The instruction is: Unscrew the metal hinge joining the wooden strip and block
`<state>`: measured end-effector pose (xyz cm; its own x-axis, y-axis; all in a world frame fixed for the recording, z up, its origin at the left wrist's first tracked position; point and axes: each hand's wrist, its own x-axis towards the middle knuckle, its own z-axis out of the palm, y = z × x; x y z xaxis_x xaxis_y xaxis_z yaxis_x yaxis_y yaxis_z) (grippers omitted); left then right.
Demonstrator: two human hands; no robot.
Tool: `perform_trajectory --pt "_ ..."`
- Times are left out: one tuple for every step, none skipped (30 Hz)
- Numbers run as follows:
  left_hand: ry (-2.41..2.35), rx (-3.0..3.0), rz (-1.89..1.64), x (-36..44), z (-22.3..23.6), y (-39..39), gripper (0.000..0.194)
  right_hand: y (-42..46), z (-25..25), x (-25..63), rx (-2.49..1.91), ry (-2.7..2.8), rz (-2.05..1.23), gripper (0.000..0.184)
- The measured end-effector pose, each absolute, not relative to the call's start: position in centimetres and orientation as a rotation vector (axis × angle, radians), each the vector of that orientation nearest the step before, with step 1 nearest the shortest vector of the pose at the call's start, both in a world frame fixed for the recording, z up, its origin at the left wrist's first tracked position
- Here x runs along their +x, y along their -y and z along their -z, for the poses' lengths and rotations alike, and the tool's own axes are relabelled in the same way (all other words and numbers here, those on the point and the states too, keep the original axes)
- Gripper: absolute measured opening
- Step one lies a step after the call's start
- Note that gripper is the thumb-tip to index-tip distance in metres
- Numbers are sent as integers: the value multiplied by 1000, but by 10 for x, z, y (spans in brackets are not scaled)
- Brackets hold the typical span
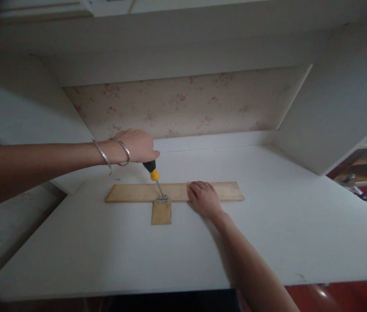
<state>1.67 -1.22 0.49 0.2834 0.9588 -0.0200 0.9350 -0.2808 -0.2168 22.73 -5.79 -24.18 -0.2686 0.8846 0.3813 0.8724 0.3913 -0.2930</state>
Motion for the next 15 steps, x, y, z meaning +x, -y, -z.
perform_trajectory --pt "1785 -2378 -200 16 -8 11 50 60 236 222 -1521 2166 -67 32" --pt "1789 -2368 -187 14 -11 10 51 61 228 216 -1553 2160 -106 34" --pt "1789 -2350 -181 11 -14 10 52 63 220 209 -1597 2156 -152 36" --pt "1782 -2328 -180 8 -16 10 53 64 211 201 -1659 2158 -188 39" --pt "1775 -2303 -182 3 -18 10 55 65 202 192 -1701 2212 -221 43" --pt "1761 -2282 -184 -2 -20 11 57 66 193 182 -1736 2296 -228 48" --pt "1757 -2257 -178 -8 -20 11 59 65 186 173 -1754 2397 -207 52" --pt "1767 -2232 -168 -16 -19 11 60 64 179 164 -1738 2519 -184 55" --pt "1784 -2214 -151 -24 -18 11 60 62 174 155 -1724 2622 -143 57" --pt "1830 -2182 -123 -33 -16 10 58 60 170 148 -1715 2697 -113 57" --pt "1875 -2167 -96 -44 -12 9 57 58 167 141 -1705 2748 -90 55" --pt "1917 -2162 -66 -55 -8 7 56 55 165 135 -1703 2782 -75 52" --pt "1965 -2152 -30 -67 -3 6 54 52 164 131 -1699 2807 -67 48" --pt "2010 -2152 5 -81 3 4 52 49 163 127 -1695 2830 -59 44" --pt "2062 -2159 51 -95 9 2 50 46 163 124 -1687 2861 -51 41"
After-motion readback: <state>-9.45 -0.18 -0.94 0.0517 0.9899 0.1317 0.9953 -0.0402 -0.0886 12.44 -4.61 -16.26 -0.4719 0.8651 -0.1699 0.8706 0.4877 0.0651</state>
